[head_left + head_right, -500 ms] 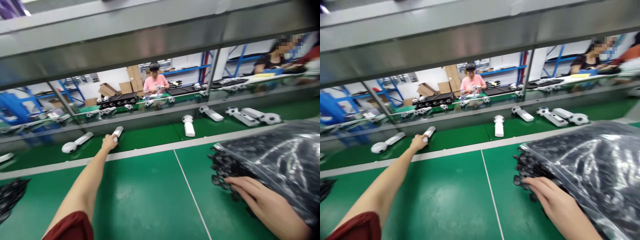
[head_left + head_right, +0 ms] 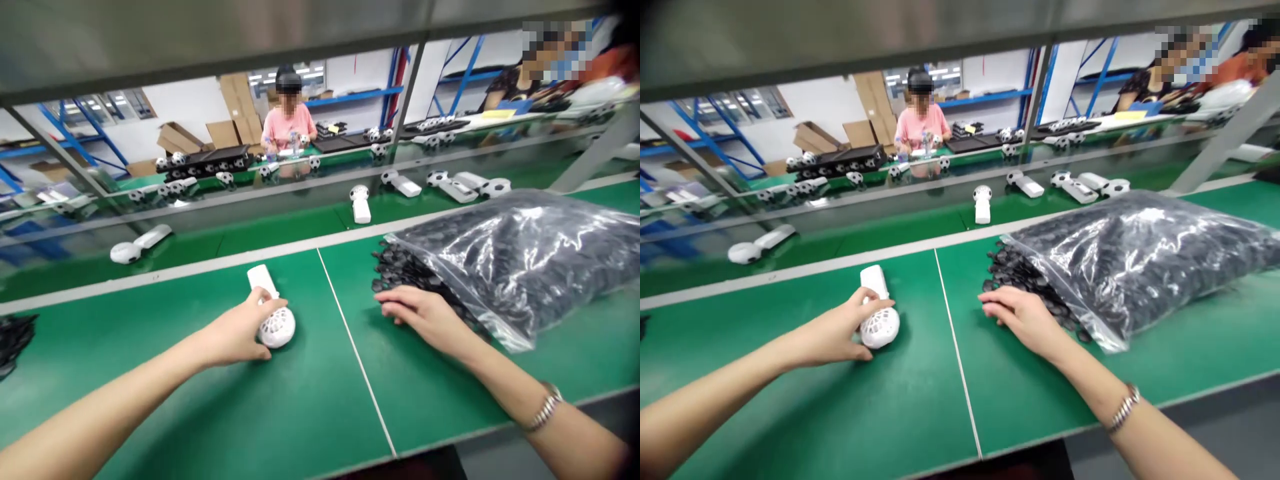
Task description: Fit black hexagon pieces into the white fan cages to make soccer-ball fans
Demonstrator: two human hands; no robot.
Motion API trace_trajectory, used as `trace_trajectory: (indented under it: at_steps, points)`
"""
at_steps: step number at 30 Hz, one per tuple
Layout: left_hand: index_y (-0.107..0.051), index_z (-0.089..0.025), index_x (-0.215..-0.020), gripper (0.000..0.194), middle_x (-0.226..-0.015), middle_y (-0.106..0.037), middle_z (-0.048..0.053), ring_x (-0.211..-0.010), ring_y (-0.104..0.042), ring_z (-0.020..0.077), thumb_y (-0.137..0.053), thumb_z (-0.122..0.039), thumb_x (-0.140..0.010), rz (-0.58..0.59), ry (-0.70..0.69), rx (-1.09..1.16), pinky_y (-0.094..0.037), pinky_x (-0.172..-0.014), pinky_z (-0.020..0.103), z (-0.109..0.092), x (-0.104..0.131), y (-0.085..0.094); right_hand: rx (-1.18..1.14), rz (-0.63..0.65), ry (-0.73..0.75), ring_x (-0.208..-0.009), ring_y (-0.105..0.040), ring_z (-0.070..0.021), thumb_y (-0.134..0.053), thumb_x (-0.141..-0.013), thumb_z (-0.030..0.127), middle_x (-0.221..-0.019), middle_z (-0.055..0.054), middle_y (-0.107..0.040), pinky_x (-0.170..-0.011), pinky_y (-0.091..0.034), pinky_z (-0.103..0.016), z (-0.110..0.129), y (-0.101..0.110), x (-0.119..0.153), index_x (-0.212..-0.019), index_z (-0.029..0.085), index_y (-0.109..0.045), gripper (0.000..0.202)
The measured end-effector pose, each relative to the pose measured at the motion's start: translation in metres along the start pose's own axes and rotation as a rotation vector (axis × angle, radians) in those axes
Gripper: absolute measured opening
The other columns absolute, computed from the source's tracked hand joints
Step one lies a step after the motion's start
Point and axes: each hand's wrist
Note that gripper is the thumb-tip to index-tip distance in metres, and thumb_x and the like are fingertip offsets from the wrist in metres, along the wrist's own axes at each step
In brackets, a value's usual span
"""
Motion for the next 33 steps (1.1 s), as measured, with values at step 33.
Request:
trace_trajectory:
  at_steps: [33]
  points:
    - [-0.031, -0.03, -0.134, 0.066, -0.118, -0.047, 0.004, -0.099, -0.054, 0.0224, -0.057, -0.048, -0.075, -0.264, -0.156, 0.252, -0.047, -0.084, 0.035, -0.092, -0.018, -0.043, 0.039, -0.051, 0.215, -0.087, -0.053, -0.0162, -0.058, -0.081, 0.02, -0.087, -0.003, -0.054, -0.08, -0.045, -0.031, 0.054, -0.04, 0.043, -0.081, 0.02, -0.061, 0.004]
Point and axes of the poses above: each hand's wrist, its own x-axis away from the middle knuckle, its own y-axis out of the back of the hand, z = x × y
